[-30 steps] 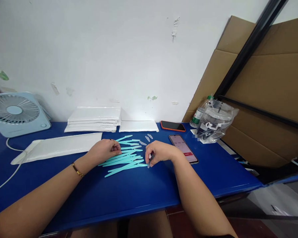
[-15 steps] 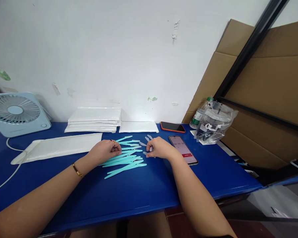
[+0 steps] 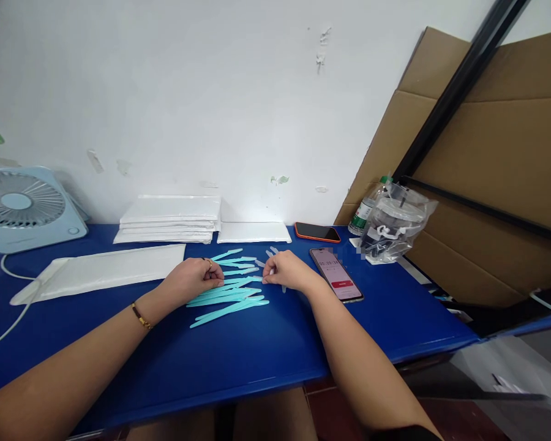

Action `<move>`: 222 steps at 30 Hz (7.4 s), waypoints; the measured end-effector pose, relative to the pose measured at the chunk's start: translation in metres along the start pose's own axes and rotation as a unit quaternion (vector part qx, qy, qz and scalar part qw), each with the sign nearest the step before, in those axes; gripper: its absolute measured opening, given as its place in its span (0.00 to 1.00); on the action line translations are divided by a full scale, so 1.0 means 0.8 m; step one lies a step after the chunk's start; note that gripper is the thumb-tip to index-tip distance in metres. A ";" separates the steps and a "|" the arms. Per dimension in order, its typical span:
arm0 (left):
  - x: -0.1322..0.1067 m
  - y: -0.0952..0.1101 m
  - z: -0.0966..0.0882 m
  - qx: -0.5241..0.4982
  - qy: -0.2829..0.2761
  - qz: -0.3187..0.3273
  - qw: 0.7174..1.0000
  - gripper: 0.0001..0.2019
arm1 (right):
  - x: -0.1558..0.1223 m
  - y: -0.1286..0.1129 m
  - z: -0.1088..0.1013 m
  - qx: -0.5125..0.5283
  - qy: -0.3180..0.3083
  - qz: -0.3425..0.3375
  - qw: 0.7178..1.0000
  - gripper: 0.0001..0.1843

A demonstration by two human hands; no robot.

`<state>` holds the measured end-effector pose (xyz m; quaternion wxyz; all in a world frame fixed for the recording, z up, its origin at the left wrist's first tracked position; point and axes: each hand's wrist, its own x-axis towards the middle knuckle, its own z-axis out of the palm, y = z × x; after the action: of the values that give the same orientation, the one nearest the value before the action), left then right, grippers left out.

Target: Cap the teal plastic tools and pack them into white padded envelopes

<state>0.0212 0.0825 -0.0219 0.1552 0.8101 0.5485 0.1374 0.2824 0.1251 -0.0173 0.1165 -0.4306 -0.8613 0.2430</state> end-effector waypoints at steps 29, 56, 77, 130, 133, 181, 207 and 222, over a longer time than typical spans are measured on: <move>-0.013 0.007 -0.013 -0.016 -0.054 0.050 0.997 0.11 | -0.012 -0.003 -0.018 0.033 -0.037 -0.014 0.999 0.07; -0.008 0.014 -0.004 0.224 -0.010 0.062 0.973 0.08 | 0.001 -0.009 0.007 0.155 0.066 -0.057 0.984 0.10; -0.006 0.008 -0.001 0.184 0.030 0.104 0.977 0.10 | 0.005 -0.009 0.012 0.134 0.062 -0.062 0.987 0.08; -0.008 0.016 -0.016 -0.119 0.044 0.008 0.992 0.16 | 0.008 -0.029 0.014 0.487 0.209 -0.005 0.848 0.17; -0.008 0.017 -0.015 -0.127 0.045 0.009 0.991 0.16 | 0.009 -0.032 0.021 0.491 0.195 -0.012 0.849 0.16; -0.007 -0.003 -0.009 -0.042 0.038 -0.009 0.998 0.08 | 0.001 -0.010 0.003 0.279 0.043 0.002 0.959 0.14; -0.027 0.030 -0.009 -0.032 -0.108 0.095 0.989 0.09 | -0.020 0.023 -0.031 -0.116 -0.022 0.174 0.978 0.02; -0.013 0.016 -0.018 -0.141 0.022 -0.004 0.990 0.17 | 0.002 -0.028 0.004 0.470 0.155 0.005 0.869 0.17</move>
<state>0.0230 0.0699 -0.0039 0.2564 0.7748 0.5300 0.2304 0.2649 0.1142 -0.0083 0.4358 -0.3615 -0.6140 0.5499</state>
